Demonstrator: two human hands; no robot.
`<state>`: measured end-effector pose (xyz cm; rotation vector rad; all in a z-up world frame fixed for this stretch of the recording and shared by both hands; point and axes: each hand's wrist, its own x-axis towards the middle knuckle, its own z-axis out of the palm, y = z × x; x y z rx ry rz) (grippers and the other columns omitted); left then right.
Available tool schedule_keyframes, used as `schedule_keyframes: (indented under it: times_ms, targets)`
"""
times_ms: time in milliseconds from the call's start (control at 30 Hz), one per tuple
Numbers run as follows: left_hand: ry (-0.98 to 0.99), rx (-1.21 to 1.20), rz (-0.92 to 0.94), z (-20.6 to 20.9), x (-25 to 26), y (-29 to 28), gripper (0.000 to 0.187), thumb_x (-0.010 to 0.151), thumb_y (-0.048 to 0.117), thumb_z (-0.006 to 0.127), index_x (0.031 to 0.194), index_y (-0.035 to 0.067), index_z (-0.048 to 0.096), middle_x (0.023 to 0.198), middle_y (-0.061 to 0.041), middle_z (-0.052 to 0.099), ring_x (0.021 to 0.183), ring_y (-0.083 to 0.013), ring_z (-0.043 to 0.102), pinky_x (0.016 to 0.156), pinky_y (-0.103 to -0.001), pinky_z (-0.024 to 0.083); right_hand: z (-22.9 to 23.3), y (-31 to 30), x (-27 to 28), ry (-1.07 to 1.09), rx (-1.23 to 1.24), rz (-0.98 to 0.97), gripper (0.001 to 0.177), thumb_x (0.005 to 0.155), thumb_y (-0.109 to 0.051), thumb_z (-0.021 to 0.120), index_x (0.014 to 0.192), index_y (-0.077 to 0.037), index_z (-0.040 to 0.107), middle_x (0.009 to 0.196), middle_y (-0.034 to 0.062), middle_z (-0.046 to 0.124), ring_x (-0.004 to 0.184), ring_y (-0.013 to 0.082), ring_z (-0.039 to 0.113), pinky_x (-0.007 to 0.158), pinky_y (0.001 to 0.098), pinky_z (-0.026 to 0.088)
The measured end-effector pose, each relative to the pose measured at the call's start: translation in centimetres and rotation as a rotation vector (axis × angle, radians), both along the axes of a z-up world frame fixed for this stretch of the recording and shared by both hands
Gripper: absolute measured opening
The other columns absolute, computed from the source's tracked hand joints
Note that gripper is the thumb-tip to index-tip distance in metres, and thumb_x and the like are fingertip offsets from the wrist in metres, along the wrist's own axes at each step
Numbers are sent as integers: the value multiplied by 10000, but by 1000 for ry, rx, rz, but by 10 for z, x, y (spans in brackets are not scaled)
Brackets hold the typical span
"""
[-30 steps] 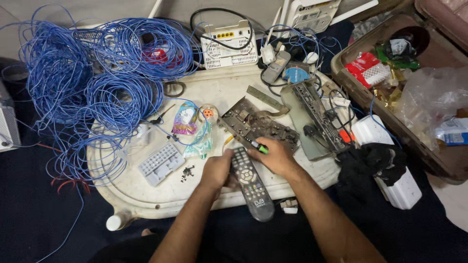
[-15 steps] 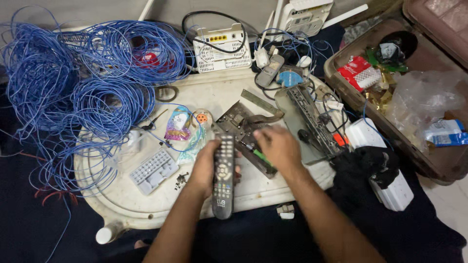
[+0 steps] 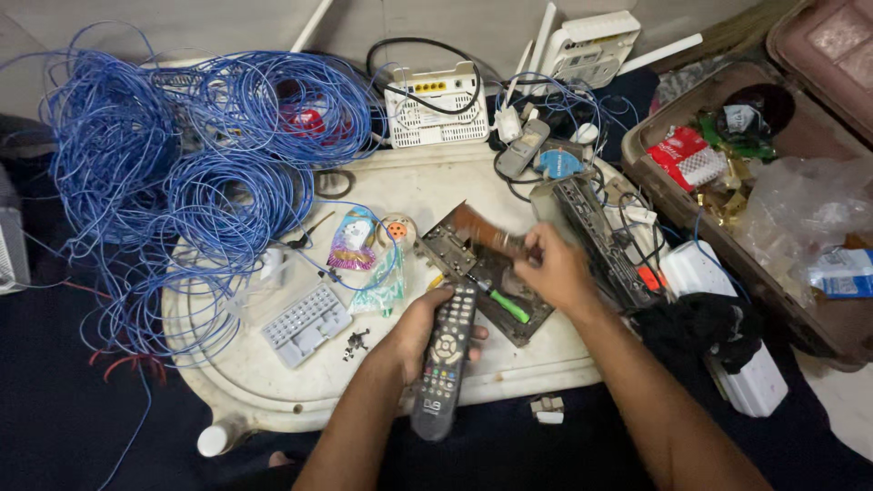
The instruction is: The person uses a green screwdriver to unscrew a circuit board, then connects a multimeter probe to test it. They wipe the board with a black cloth and handle a remote control and other components on the table.
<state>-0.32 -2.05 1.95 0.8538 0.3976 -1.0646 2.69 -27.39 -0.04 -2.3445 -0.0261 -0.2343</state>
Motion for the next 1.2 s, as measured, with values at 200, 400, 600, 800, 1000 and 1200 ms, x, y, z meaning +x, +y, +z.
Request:
schedule_keyframes:
  times_ms: [200, 400, 600, 800, 1000, 1200]
  targets:
    - [-143, 169, -14, 2, -8, -7, 471, 1050, 396, 426, 1036, -18, 650, 726, -185, 706, 476, -262, 653, 440, -398, 562, 16, 11, -40, -247, -72, 57, 351, 701, -45, 866, 935, -55, 604, 900, 106, 680, 806, 290, 694, 715, 377, 548]
    - [-110, 341, -54, 16, -12, -9, 389, 976, 331, 453, 949, 2, 657, 689, -178, 696, 463, -271, 646, 423, -417, 537, 22, 20, -37, -312, -221, 2, 325, 709, -3, 836, 944, -76, 625, 1009, 102, 672, 988, 348, 650, 848, 445, 518]
    - [-91, 249, -36, 18, -14, -13, 424, 1001, 361, 466, 956, -11, 665, 688, -179, 696, 476, -261, 658, 428, -393, 546, 17, 26, -39, -353, -343, -32, 317, 700, -50, 846, 932, -113, 639, 1067, 86, 675, 1036, 312, 663, 874, 428, 530]
    - [-16, 202, -83, 18, -15, -15, 383, 986, 375, 480, 984, 33, 652, 685, -172, 700, 467, -263, 647, 427, -380, 539, 20, 35, -43, -381, -330, -22, 298, 742, -10, 825, 952, -95, 632, 1059, 77, 675, 1038, 315, 655, 863, 418, 534]
    - [-7, 267, -70, 13, -14, -11, 350, 941, 337, 556, 900, 15, 688, 653, -141, 680, 458, -252, 642, 409, -384, 537, 19, 33, -42, -394, -327, -24, 291, 763, -31, 811, 984, -85, 629, 1068, 92, 671, 1050, 331, 652, 882, 430, 532]
    - [6, 259, -18, 8, -12, -12, 345, 937, 326, 553, 849, 10, 661, 608, -127, 636, 444, -257, 639, 371, -389, 511, 21, 34, -42, -344, -335, -39, 331, 752, -45, 815, 1049, -125, 694, 1027, 71, 674, 1015, 311, 662, 855, 420, 541]
